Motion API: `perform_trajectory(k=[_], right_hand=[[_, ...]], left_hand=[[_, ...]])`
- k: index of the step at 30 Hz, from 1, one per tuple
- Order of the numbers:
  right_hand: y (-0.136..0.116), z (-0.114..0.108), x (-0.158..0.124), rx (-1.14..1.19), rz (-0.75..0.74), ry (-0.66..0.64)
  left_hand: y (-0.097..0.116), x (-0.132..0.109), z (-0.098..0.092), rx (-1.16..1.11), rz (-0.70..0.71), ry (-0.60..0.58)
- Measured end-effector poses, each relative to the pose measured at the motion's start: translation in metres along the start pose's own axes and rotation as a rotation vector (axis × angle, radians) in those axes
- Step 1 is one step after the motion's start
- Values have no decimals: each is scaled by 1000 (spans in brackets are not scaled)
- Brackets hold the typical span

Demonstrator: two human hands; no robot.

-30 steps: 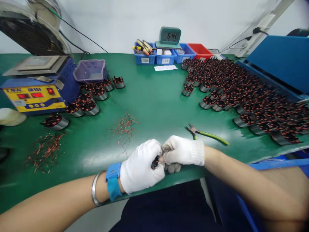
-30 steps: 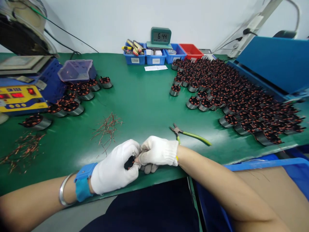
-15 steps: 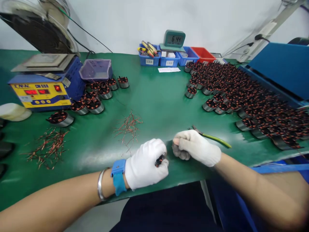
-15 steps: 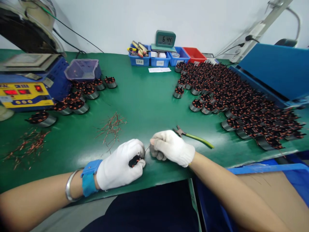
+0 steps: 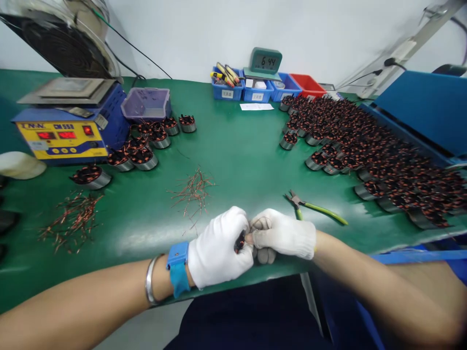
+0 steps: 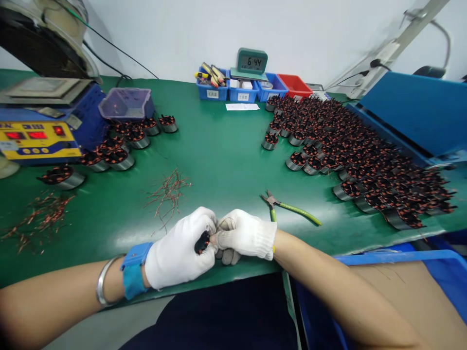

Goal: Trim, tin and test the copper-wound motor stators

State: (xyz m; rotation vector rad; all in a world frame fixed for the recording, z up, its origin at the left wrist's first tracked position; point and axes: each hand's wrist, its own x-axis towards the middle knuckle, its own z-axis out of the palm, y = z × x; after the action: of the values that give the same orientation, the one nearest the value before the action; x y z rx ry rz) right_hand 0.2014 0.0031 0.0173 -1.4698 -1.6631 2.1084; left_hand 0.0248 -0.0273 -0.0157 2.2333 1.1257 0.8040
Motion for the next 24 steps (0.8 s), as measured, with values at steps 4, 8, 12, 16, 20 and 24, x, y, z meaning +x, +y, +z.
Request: perform_trajectory(k=[4,8,12,16,20,24], right_hand=[[-4,5,-1,-22,34,54],[-3,10,-1,-50,12,91],[1,10,-5,-31,-119,161],[0,9,-16,46,-254,179],[-3,7,-26,111,-364,213],[-4,3,-29,107,-400,233]], left_hand=[[2,-2,3,-26,-38,100],[4,-9,1,-38,-18,115],[1,-7,-13,-171,-50,-60],[-8,7,-33,-599,-183,-52],[-8,17,-48,-949,-445,-502],[6,17,-50,-1034,-517,-645]])
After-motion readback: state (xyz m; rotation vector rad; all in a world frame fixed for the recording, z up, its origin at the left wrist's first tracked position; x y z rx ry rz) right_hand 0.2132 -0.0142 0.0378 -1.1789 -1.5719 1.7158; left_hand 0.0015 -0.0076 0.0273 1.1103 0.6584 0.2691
